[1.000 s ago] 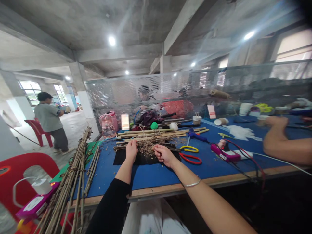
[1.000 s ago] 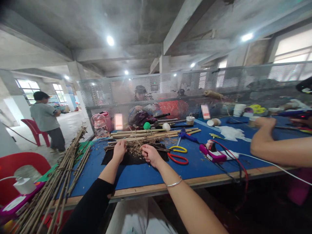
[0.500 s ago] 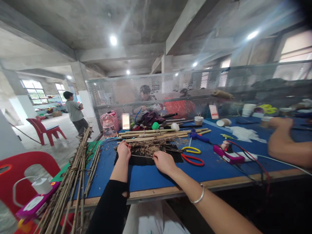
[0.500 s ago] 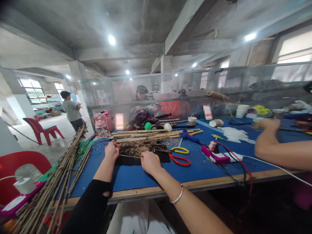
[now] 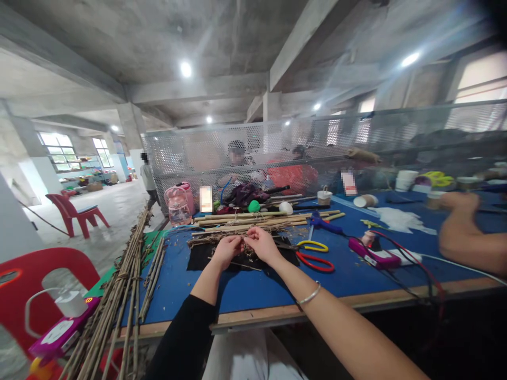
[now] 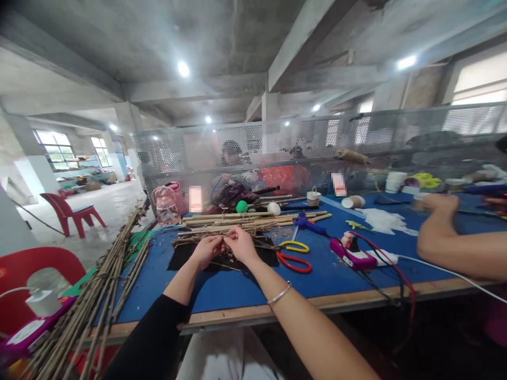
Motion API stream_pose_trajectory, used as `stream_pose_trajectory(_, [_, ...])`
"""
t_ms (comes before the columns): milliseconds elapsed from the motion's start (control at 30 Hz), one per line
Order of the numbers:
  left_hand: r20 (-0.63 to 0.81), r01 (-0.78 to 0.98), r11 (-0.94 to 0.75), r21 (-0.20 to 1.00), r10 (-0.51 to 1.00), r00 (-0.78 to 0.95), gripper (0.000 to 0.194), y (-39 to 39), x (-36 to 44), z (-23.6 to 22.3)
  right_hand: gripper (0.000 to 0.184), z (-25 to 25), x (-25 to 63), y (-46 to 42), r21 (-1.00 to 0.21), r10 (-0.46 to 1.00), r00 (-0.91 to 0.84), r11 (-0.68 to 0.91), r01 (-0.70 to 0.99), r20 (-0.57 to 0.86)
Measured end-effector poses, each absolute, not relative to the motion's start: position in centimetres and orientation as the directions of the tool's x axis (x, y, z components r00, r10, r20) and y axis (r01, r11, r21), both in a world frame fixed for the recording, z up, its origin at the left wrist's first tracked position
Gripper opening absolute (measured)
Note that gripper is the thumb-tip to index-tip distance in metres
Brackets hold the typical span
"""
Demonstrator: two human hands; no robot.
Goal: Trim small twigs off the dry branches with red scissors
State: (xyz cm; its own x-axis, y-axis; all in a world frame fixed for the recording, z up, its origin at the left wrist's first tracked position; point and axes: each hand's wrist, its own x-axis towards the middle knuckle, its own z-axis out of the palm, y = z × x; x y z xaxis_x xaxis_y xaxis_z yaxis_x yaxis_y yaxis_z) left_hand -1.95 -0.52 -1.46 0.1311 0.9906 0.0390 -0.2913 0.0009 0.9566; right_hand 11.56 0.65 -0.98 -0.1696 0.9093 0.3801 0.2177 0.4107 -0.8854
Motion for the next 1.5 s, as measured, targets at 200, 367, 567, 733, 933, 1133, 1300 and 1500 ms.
stream_pose_trajectory(200, [0.101, -0.142, -0.086, 0.986, 0.990, 0.096, 0.024, -0.8, -1.8, -1.6, 0.005, -1.2, 11.2, 1.4, -0.876, 0.888, -0.234, 0.441, 0.193, 0.395])
stream_pose_trajectory(367, [0.167, -0.085, -0.162, 0.983, 0.985, 0.046, 0.025, -0.7, -2.1, -1.2, 0.015, -0.5, 11.5, 0.6, -0.898, 0.872, -0.292, 0.432, 0.081, 0.393])
stream_pose_trajectory(567, [0.169, -0.209, -0.194, 0.958, 0.977, -0.131, 0.027, -0.1, -2.9, -1.3, 0.025, 0.5, 18.9, 0.3, -0.652, 0.895, -0.229, 0.438, 0.619, 0.383])
stream_pose_trajectory(733, [0.126, -0.238, -0.163, 0.957, 0.978, -0.164, 0.024, -0.1, -2.8, -1.4, 0.046, -0.1, 26.6, 0.2, -0.360, 0.956, -0.265, 0.292, 0.886, 0.122])
stream_pose_trajectory(933, [0.051, -0.296, -0.080, 0.952, 0.993, -0.104, 0.029, -0.4, -2.8, -1.4, 0.060, 0.0, 27.9, -0.2, -0.277, 0.965, -0.256, 0.261, 0.925, 0.055])
stream_pose_trajectory(1133, [0.040, -0.282, -0.070, 0.957, 0.993, -0.112, 0.035, -0.4, -2.9, -1.5, 0.064, 0.3, 27.9, 0.0, -0.211, 0.974, -0.224, 0.220, 0.952, 0.001])
stream_pose_trajectory(1300, [0.041, -0.314, -0.082, 0.946, 0.990, -0.135, 0.031, -0.2, -3.1, -1.5, 0.045, 1.4, 27.7, -0.8, -0.310, 0.985, -0.172, 0.166, 0.936, 0.008])
stream_pose_trajectory(1500, [0.031, -0.309, -0.084, 0.947, 0.984, -0.173, 0.028, -0.2, -3.0, -1.6, 0.032, 3.1, 27.2, -2.0, -0.574, 0.983, -0.155, 0.074, 0.815, -0.093])
